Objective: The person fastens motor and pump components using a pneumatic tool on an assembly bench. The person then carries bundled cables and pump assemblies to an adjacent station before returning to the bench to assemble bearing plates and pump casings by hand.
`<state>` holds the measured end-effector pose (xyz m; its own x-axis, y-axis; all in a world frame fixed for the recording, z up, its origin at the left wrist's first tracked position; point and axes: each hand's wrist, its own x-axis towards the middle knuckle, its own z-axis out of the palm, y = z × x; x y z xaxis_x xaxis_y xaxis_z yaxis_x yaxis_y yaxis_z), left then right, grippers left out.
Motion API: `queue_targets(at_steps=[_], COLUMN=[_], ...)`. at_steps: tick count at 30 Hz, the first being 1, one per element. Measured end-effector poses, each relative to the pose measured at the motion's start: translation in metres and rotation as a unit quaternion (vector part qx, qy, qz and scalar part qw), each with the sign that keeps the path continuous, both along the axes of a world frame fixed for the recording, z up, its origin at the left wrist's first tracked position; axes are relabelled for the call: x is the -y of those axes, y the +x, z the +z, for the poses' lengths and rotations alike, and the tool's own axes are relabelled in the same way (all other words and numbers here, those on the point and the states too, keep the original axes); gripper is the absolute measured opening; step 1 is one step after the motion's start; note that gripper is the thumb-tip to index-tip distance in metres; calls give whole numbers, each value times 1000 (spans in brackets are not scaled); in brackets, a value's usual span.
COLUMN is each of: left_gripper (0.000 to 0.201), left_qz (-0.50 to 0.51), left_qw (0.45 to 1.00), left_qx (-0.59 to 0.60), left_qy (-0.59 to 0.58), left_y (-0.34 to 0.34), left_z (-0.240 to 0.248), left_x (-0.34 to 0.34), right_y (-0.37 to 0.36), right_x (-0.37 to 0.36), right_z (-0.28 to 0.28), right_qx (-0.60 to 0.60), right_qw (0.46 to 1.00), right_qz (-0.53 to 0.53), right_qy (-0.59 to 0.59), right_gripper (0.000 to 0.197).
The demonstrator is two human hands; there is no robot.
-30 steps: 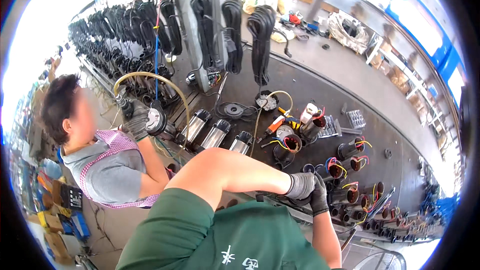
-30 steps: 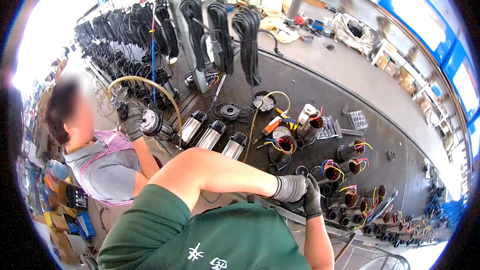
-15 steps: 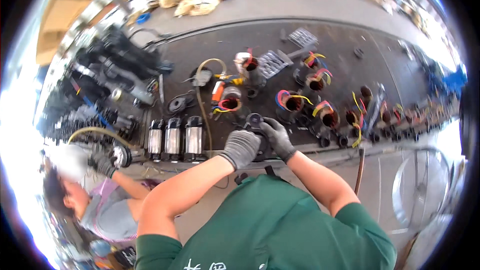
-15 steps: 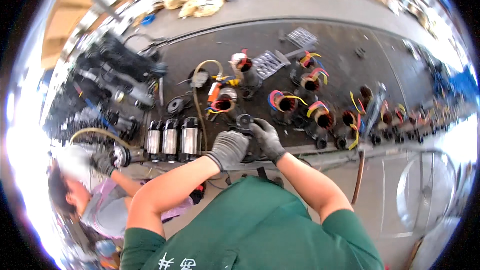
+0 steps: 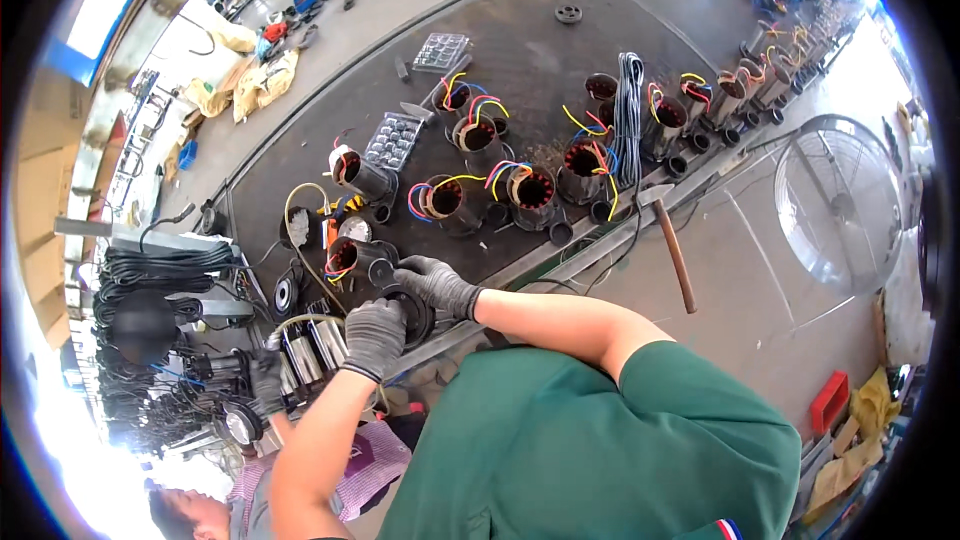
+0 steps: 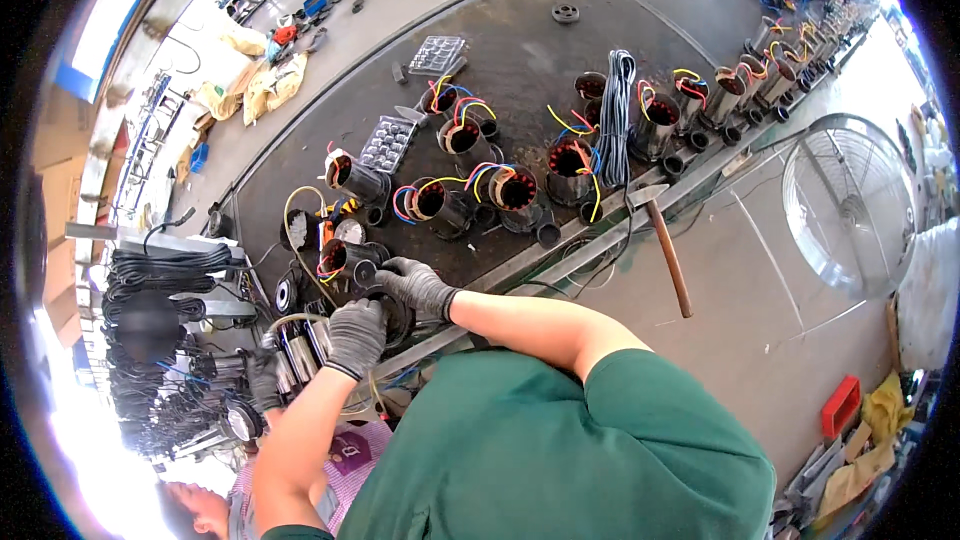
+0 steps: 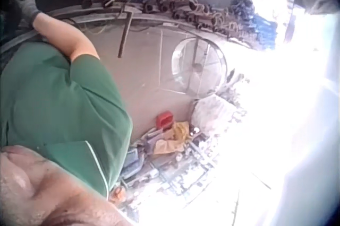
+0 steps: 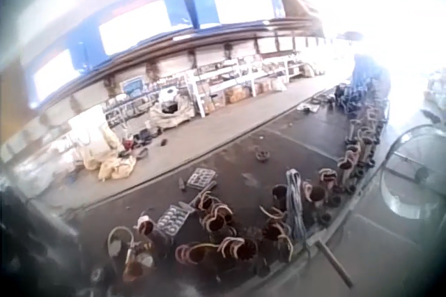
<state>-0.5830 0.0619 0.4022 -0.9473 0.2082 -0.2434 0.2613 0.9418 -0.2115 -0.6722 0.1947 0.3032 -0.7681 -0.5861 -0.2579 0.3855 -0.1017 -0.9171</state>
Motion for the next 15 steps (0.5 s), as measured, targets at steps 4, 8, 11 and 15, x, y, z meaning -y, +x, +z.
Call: queue_targets(at_steps=[4,8,11,15], left_gripper=[24,23,22,17], left_qz=[142,14,-41,-102], left_qw=[989,999,994,988], left_qx=[-17,-21,49,51], left_qy=[35,-45,-89,-102], left_y=[4,-2,-8,-10], left_z=[1,20,32,26], left_x=[-16,-21,-19,-12], right_y=[-3,-4,-3,5], right_x=[-3,-14,-25,-58], right_z=[-3,-2,-14,-35], right_qx=[-25,-62,-33,43], right_qw=[999,996,998,997], right_qz=[9,39,42,49], right_qy=[37,48,33,-26], right_gripper=[52,52,44,39])
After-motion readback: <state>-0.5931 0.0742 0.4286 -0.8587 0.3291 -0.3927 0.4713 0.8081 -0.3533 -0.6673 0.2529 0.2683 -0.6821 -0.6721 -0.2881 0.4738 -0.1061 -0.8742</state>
